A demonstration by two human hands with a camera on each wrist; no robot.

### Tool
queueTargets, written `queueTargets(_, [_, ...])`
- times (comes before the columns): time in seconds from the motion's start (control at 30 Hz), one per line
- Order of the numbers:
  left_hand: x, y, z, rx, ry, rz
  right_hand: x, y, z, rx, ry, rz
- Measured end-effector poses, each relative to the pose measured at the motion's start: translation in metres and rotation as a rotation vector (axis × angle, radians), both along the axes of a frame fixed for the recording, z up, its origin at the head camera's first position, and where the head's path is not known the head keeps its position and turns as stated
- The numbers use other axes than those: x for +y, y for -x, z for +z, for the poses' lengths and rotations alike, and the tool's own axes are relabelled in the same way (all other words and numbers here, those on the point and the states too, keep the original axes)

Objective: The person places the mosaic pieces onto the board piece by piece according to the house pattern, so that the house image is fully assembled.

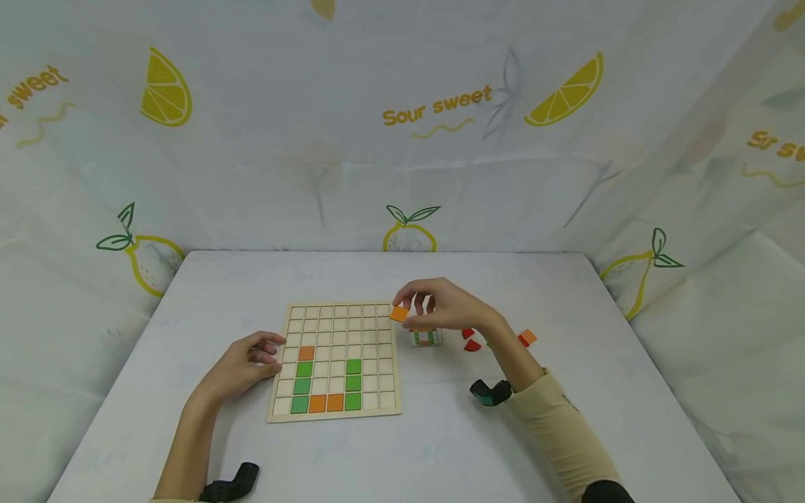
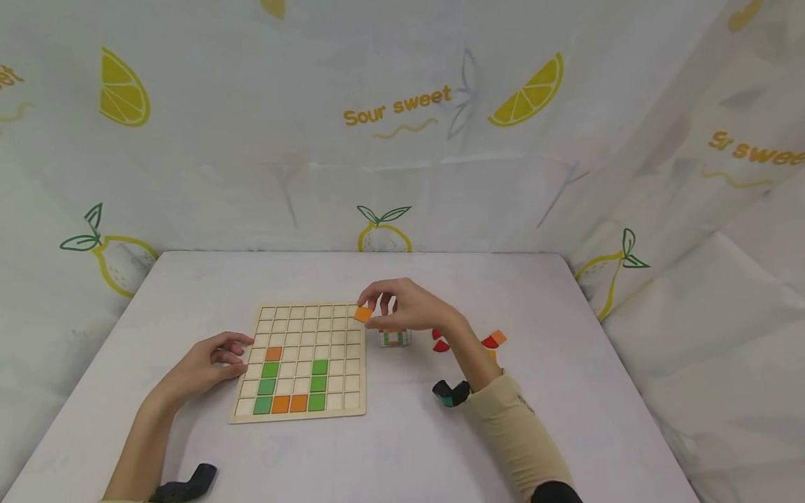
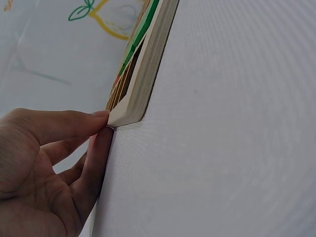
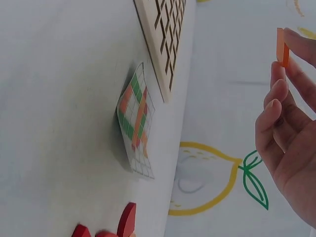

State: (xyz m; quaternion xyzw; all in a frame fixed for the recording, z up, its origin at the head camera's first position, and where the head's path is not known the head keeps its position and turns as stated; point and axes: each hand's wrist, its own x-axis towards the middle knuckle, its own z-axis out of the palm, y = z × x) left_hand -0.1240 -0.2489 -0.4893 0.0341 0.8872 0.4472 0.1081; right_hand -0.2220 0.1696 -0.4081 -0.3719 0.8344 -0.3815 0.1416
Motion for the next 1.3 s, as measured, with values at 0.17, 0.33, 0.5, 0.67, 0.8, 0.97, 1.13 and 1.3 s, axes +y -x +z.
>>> queueTargets(0.17, [0.000, 0.000, 0.000, -0.001, 0.002, 0.000, -0.018, 0.003, 0.000, -0.016, 0.002, 0.036])
queueTargets(0.33, [0.000, 0.000, 0.001, -0.006, 0.006, 0.001, -0.036, 0.005, -0.002, -0.025, 0.017, 0.079])
queueTargets(0.5, [0.000, 0.001, 0.002, -0.008, 0.010, 0.004, -0.053, 0.008, -0.008, -0.061, 0.019, 0.119])
queueTargets(0.67, [0.000, 0.001, 0.001, -0.009, 0.008, 0.005, -0.073, 0.010, -0.016, -0.104, -0.012, 0.153])
queueTargets(0.8, [0.000, 0.001, 0.000, -0.010, 0.012, 0.009, -0.088, 0.010, -0.019, -0.098, -0.041, 0.185])
queueTargets(0.97, [0.000, 0.001, 0.000, -0.020, 0.013, 0.018, -0.107, 0.011, -0.025, -0.101, -0.055, 0.228])
queueTargets(1.13, [0.000, 0.002, -0.001, -0.022, 0.014, 0.020, -0.125, 0.009, -0.030, -0.120, -0.102, 0.254])
queueTargets(1.3, [0.000, 0.001, 0.000, -0.024, 0.026, 0.019, -0.139, 0.010, -0.035, -0.123, -0.147, 0.274])
